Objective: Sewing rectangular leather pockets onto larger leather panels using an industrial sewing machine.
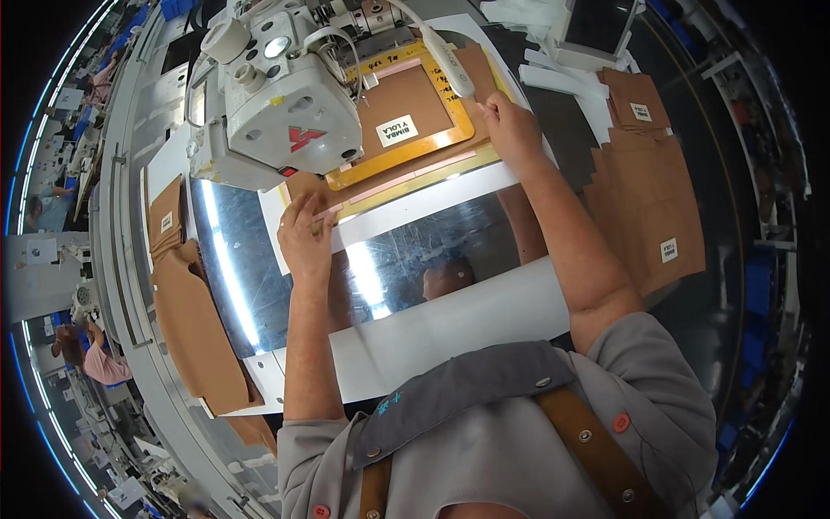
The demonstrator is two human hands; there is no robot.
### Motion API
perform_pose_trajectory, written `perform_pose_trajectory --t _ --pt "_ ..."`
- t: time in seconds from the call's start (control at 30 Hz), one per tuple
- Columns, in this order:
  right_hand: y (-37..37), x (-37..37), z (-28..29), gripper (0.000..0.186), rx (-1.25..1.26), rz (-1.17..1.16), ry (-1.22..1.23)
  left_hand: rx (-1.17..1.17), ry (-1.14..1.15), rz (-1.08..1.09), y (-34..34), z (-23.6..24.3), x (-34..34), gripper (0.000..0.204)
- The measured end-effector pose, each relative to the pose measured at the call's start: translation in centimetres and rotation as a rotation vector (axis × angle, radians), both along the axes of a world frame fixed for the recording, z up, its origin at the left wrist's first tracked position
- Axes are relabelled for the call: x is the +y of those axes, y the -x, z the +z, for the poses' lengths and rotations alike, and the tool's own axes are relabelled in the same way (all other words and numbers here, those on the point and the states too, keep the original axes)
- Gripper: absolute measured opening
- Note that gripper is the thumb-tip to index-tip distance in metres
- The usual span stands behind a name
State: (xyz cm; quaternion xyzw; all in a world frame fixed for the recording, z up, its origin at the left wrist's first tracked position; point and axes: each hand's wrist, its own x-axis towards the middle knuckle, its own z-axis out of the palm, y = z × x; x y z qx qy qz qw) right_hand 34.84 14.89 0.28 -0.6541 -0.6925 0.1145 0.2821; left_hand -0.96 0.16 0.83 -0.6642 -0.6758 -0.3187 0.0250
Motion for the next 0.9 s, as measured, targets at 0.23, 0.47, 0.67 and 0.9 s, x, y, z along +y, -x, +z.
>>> perform_pose_trajectory --t 0.23,0.47,0.67,0.9 --pt "0.6 0.3 -0.4 0.031 0.106 -0.047 -0.009 -0.148 0.273 -0.17 1.8 0.7 3.8 0.033" --pt "0.3 -0.4 -0.5 0.028 0.107 -0.033 0.066 0.139 0.2 -0.387 2.8 1.9 6.1 0.011" --pt "-0.3 -2.7 0.8 0.03 0.06 0.035 -0.03 0.117 0.09 -0.453 1.9 2.6 3.9 0.006" --pt "-4.5 -11.7 4.7 0.028 0.089 0.037 0.096 0.077 0.104 -0.51 -0.3 5.9 -3.9 0.004"
